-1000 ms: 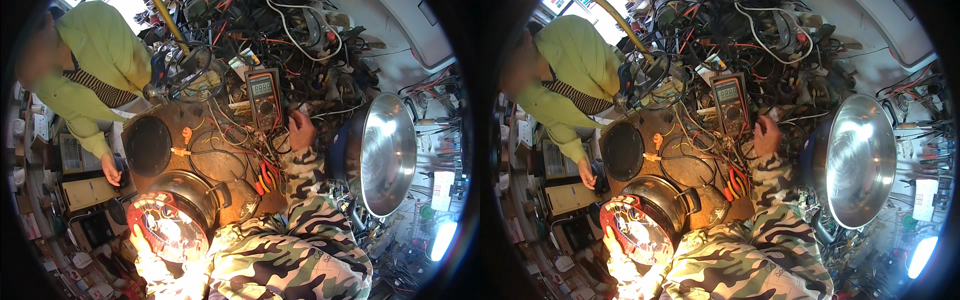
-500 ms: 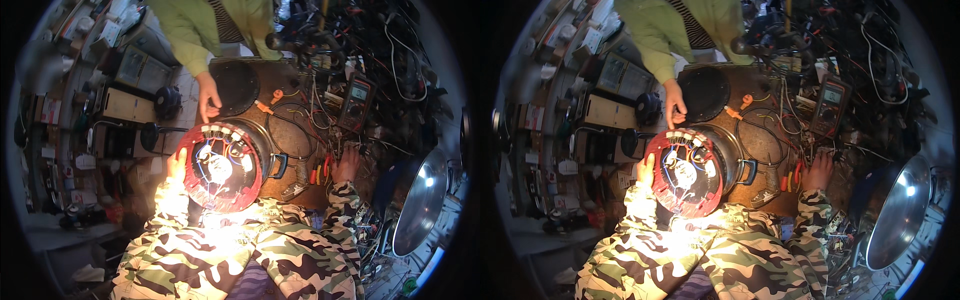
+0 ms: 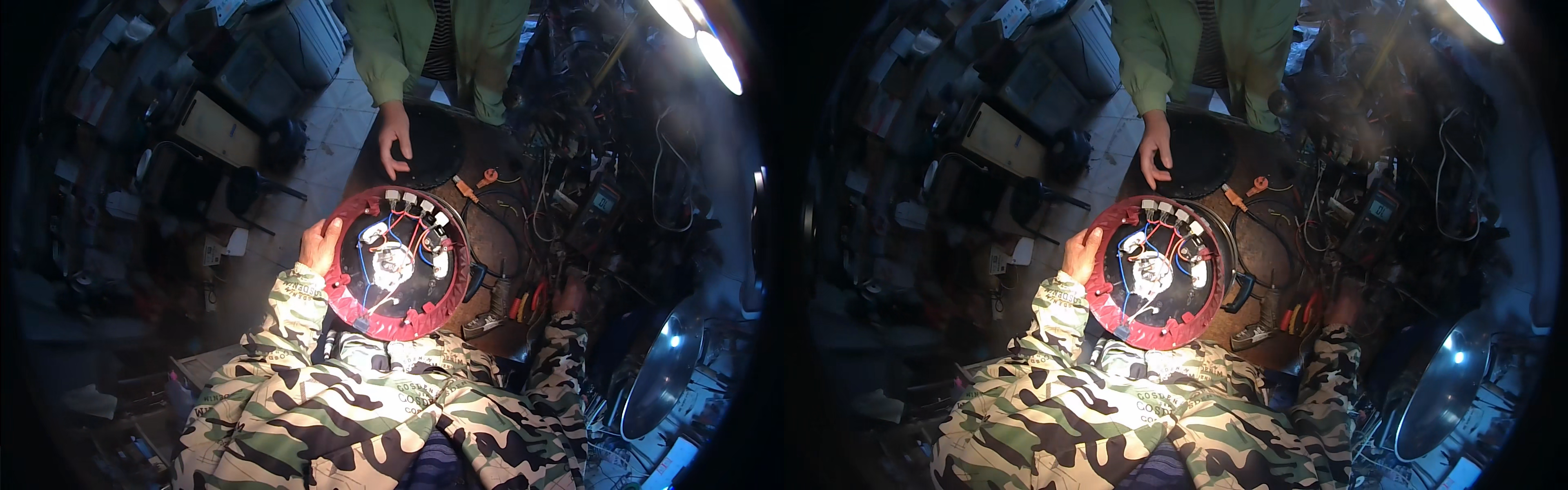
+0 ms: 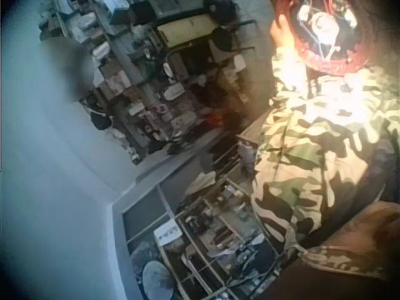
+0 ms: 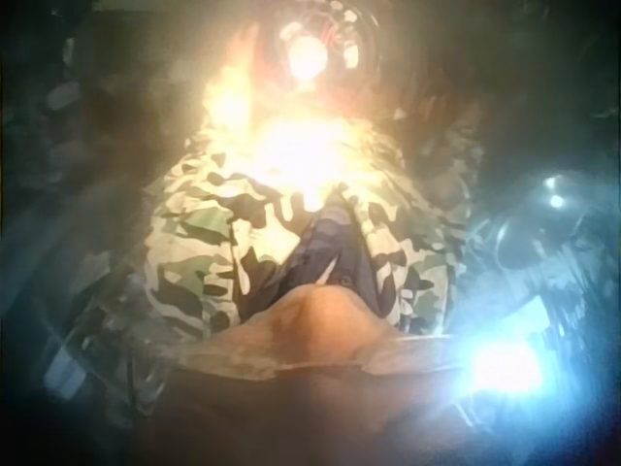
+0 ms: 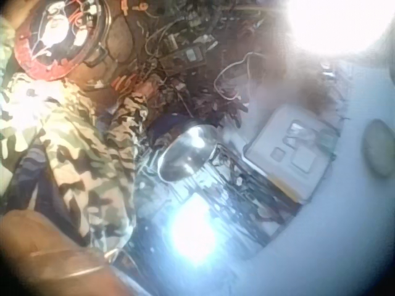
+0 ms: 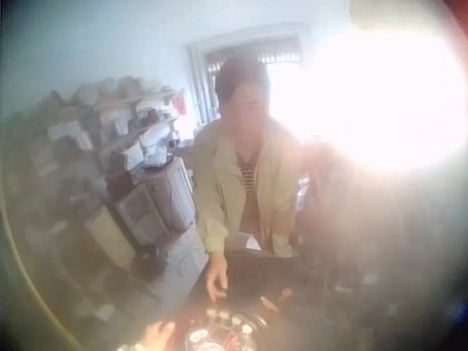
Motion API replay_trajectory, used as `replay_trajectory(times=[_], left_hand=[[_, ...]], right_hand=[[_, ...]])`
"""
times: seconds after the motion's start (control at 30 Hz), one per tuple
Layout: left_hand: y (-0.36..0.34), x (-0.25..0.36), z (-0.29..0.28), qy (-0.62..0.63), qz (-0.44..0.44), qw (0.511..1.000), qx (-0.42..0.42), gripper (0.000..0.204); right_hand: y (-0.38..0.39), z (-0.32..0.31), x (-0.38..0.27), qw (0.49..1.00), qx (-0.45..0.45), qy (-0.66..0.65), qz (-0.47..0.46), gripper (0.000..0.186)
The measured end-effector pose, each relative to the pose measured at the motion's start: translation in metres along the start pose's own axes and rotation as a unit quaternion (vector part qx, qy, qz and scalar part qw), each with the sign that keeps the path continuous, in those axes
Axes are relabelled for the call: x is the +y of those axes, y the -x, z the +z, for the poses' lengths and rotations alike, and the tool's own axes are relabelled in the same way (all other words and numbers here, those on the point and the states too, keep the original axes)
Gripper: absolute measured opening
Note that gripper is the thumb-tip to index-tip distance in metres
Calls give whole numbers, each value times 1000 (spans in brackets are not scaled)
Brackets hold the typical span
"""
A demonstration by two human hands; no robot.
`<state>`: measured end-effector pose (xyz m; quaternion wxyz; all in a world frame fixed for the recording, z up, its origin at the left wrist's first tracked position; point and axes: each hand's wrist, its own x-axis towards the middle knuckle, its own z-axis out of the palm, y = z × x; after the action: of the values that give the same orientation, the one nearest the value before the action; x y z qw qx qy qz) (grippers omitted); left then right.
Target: The person disassembles a circular electronic component, removes a cover, and uses a soldering iron to work on internal wiring. The person handles wires and small connectors while another person stands nearby.
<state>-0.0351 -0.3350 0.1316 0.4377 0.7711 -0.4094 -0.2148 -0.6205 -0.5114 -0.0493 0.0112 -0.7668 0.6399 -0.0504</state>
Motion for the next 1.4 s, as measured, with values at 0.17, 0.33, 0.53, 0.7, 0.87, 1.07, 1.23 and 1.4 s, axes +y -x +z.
replay_trajectory(times=[0.17,0.33,0.53,0.7,0.87,1.07,1.23,1.4], left_hand=[[-3,1,4,12,-8,1000,-5,39],[-4,4,6,8,-43,998,-37,41],[-2,3,-3,2,1,1000,-18,41],[-9,-5,0,3,-5,998,-60,42],[-3,-5,-10,2,-15,999,-37,44],[-8,-1,-3,-10,-7,999,-50,44],[-4,-10,-15,-17,-29,998,-45,45],[-13,-15,-8,-20,-45,997,-64,46]], right_hand=[[-8,-27,-15,990,-90,-34,99,57],[-17,-30,-12,993,38,-102,38,41],[-21,-59,-36,979,-20,-149,137,35],[3,-77,-29,985,35,-143,89,37],[12,-50,-10,980,100,-160,66,37],[52,5,13,955,205,-173,125,34],[20,-45,-12,985,75,-64,139,42],[9,-78,-17,993,119,26,0,30]])
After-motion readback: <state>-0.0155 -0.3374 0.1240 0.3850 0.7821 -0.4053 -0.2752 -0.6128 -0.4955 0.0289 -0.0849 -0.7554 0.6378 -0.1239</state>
